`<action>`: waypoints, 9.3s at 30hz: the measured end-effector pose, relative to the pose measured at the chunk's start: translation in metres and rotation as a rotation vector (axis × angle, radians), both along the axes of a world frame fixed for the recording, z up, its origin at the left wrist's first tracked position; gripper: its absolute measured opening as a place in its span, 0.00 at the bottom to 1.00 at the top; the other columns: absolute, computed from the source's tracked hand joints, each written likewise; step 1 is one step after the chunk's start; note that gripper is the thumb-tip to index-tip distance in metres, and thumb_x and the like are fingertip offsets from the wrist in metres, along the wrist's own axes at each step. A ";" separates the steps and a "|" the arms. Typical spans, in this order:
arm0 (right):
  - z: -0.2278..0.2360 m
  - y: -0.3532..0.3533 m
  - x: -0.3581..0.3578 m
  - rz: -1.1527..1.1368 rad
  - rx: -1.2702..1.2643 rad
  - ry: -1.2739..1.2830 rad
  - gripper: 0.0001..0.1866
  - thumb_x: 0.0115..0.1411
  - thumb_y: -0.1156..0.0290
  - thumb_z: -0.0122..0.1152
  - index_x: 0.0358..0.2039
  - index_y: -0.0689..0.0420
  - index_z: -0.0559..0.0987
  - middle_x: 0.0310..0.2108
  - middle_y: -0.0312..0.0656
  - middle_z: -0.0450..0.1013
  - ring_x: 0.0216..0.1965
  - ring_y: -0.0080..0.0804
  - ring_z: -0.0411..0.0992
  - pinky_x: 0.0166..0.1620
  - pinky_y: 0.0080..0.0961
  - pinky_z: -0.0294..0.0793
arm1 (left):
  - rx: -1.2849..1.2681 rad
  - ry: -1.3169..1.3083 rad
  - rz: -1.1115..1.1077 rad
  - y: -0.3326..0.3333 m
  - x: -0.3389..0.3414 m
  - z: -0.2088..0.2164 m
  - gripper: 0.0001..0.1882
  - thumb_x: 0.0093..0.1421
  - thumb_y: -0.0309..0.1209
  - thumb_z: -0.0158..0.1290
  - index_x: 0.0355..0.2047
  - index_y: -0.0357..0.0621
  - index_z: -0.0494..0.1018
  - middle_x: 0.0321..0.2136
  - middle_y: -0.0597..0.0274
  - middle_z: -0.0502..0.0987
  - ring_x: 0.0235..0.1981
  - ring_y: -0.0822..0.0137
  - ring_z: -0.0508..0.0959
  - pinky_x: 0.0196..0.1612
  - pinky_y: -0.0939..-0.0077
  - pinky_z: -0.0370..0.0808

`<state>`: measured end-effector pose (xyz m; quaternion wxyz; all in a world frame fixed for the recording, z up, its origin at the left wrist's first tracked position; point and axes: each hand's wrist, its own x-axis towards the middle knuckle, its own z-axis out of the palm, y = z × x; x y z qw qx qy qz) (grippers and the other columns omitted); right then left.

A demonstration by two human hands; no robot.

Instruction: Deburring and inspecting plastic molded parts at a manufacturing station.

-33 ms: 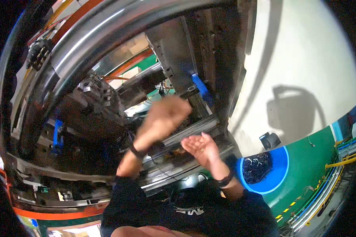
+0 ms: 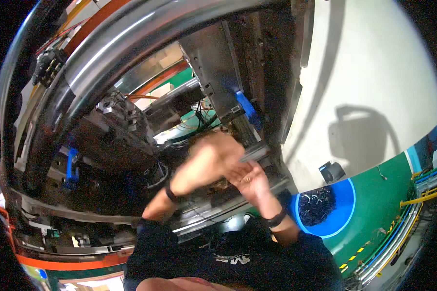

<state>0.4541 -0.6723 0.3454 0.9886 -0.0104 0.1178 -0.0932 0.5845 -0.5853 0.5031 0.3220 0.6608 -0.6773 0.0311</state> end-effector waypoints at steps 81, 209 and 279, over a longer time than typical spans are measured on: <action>-0.011 0.017 0.050 -0.087 -0.303 0.170 0.22 0.68 0.56 0.41 0.37 0.62 0.77 0.34 0.42 0.77 0.37 0.33 0.74 0.45 0.30 0.72 | -0.006 0.045 0.059 0.036 -0.012 -0.091 0.08 0.47 0.24 0.56 0.30 0.44 0.77 0.32 0.61 0.78 0.39 0.58 0.76 0.43 0.66 0.68; -0.039 0.108 -0.017 0.401 -0.203 0.149 0.20 0.67 0.61 0.44 0.31 0.66 0.76 0.38 0.60 0.75 0.46 0.53 0.73 0.55 0.44 0.71 | -0.049 0.675 0.677 0.226 -0.118 -0.090 0.09 0.60 0.25 0.49 0.34 0.32 0.76 0.33 0.53 0.80 0.36 0.63 0.80 0.42 0.74 0.73; -0.440 0.081 -0.153 1.230 -0.528 0.433 0.11 0.58 0.64 0.52 0.25 0.58 0.73 0.20 0.39 0.69 0.17 0.28 0.64 0.21 0.22 0.63 | -0.528 0.482 1.232 0.267 -0.359 -0.341 0.10 0.61 0.27 0.51 0.41 0.35 0.75 0.36 0.54 0.78 0.40 0.65 0.78 0.45 0.74 0.73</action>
